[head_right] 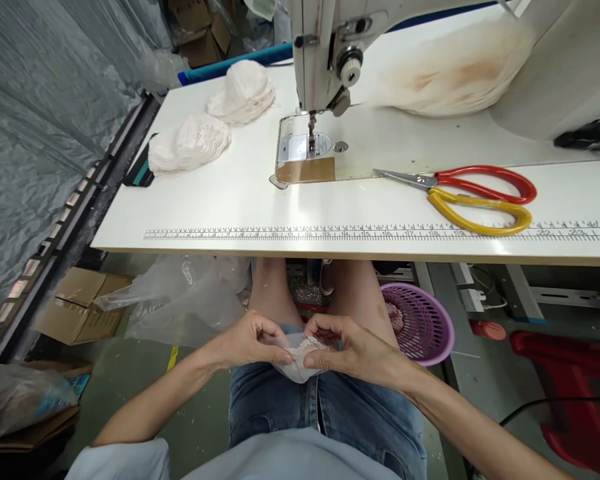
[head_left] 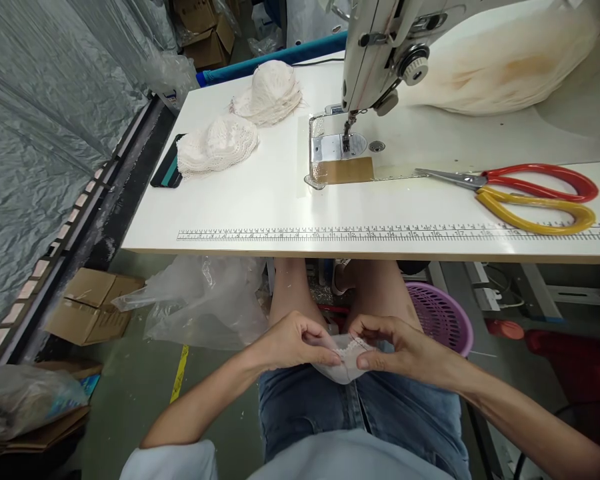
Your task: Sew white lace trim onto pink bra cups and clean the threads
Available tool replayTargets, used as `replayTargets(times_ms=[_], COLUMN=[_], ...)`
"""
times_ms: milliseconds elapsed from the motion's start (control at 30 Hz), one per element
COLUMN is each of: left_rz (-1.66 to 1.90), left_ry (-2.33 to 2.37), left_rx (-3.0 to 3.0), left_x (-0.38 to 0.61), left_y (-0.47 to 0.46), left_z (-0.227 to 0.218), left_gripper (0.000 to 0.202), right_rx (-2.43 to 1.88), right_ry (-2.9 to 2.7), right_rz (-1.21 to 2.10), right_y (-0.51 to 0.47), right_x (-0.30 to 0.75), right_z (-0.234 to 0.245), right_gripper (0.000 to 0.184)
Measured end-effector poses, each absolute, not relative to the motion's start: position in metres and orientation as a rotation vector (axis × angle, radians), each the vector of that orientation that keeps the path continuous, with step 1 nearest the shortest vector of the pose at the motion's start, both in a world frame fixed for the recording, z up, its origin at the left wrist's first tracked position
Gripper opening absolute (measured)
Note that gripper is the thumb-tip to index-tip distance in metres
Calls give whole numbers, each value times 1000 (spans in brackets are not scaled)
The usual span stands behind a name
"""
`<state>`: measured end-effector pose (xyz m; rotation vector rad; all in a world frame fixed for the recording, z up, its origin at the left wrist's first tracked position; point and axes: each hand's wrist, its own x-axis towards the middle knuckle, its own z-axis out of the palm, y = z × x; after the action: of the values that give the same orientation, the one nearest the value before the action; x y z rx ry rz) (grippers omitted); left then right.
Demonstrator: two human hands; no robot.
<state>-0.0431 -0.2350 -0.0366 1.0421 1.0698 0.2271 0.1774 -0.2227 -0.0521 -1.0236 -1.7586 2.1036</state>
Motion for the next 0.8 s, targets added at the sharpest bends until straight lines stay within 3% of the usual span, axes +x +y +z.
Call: replayTargets(times_ms=[800], left_rz=[213], left_ry=[1191], left_rx=[1073], left_x=[-46], left_y=[-241], left_z=[-37], left_gripper=[28], right_rx=[-1046], right_ry=[-1718], right_rz=[2130], right_y=[-224], right_x=[173], right_z=[-50], right_gripper=[34])
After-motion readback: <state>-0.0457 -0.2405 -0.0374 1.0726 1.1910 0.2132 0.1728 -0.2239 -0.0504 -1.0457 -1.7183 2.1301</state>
